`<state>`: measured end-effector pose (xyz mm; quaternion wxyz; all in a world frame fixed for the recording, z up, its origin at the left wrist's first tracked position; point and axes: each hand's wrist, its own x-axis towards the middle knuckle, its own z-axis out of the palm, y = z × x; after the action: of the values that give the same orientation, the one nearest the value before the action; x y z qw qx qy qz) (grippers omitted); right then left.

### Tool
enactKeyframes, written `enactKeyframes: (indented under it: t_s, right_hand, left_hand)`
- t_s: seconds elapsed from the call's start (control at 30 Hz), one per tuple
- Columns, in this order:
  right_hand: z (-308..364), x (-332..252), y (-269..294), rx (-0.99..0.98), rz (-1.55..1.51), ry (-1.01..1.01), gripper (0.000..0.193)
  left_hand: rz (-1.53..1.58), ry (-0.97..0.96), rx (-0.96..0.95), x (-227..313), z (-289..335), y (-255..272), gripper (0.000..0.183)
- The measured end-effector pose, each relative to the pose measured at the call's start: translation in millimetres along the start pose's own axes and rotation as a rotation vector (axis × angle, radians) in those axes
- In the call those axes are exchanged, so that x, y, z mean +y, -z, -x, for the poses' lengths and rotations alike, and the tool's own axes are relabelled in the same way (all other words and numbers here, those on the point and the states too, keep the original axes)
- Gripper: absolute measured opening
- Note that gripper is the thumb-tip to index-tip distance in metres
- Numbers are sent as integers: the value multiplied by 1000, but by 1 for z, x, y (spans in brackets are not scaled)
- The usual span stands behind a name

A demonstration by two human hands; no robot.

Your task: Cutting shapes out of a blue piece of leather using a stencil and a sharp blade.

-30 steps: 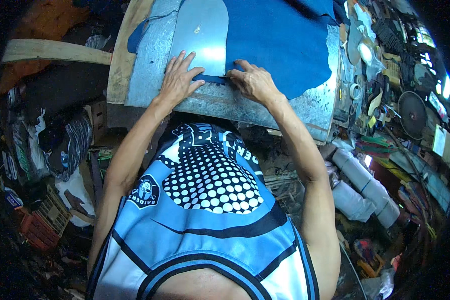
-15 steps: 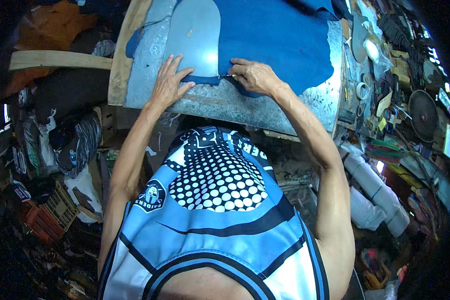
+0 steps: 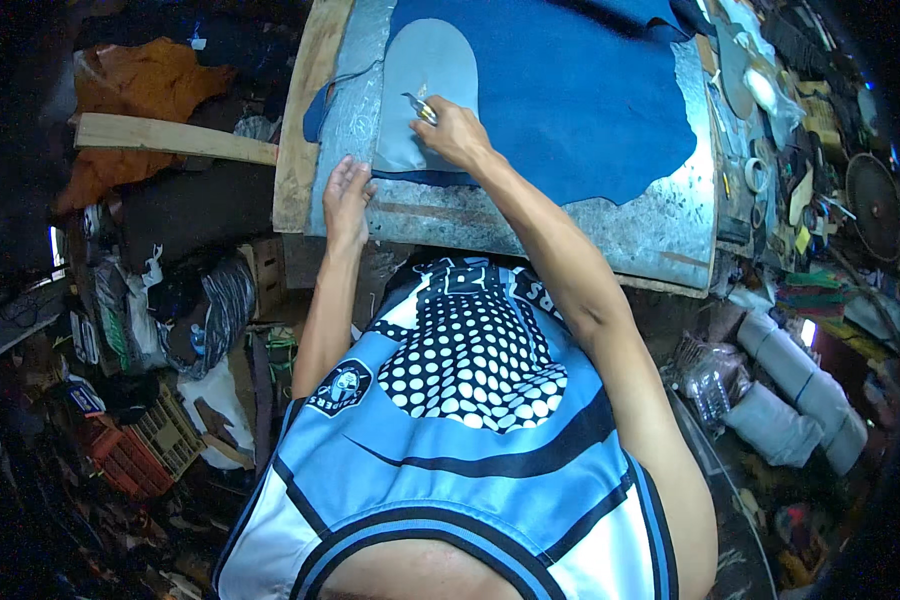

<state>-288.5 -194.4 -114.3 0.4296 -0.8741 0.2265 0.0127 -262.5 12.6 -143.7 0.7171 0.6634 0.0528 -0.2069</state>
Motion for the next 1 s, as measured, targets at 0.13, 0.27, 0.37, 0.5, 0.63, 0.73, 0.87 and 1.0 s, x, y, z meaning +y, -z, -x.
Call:
enactKeyframes:
  t_s: [0.13,0.27,0.37,0.5,0.63,0.73,0.87,1.0]
  right_hand:
    - [-12,-7,-18,30,192,-51,38]
    - [-11,-10,-19,77,222,-103,40]
    - [-13,-13,-20,100,243,-159,42]
    - [-19,-9,-22,136,260,-180,43]
    - [-20,-13,-24,176,254,-173,42]
    - [-19,-14,-24,178,263,-183,43]
    - [-20,-13,-25,176,283,-194,44]
    - [-20,-15,-27,178,294,-208,51]
  left_hand:
    - [88,161,-96,-3,-22,23,58]
    - [269,325,-107,0,-27,29,49]
    - [416,417,-169,2,-27,35,46]
    - [343,531,-268,9,-25,37,42]
    - [261,570,-300,10,-38,41,37]
    - [215,612,-386,6,-42,43,34]
    - [174,659,-442,6,-50,38,28]
    - [26,692,-498,14,-51,30,22]
